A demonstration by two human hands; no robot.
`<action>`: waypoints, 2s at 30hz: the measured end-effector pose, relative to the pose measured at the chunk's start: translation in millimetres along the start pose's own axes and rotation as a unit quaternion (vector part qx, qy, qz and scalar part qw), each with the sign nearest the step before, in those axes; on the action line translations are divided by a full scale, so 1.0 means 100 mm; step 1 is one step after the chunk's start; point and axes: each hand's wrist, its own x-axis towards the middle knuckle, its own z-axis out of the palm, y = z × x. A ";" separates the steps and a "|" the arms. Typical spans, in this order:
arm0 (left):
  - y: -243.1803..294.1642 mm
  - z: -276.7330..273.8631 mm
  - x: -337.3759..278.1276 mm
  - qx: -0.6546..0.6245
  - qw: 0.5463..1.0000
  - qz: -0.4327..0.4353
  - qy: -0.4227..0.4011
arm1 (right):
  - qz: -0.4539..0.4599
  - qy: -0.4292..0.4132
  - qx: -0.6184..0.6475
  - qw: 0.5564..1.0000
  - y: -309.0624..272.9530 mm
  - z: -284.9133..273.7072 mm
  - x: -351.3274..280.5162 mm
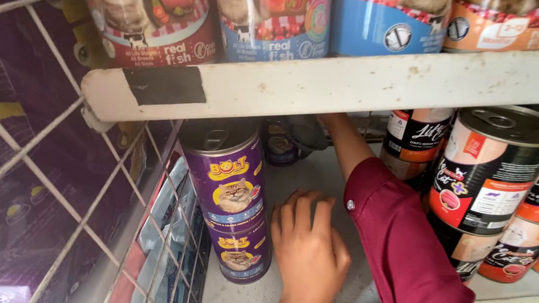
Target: Wiping down canned pet food and store shelves with a cleaning cloth.
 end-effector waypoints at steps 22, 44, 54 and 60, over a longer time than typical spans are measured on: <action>0.04 0.15 -0.28 -0.117 0.992 0.024 0.038 | 0.012 0.228 -0.040 0.973 -3.10 -1.71 -1.12; 1.64 2.45 -4.79 -0.120 0.844 -0.002 -0.523 | 0.388 0.092 -0.080 0.914 -2.56 -3.88 -6.84; 1.35 2.92 -5.26 -0.141 0.755 -0.206 -0.606 | 0.670 0.056 0.010 0.741 -2.07 -3.28 -8.07; 1.38 2.89 -5.24 -0.256 0.777 -0.243 -0.522 | 0.778 0.059 0.107 0.616 -2.10 -3.48 -7.79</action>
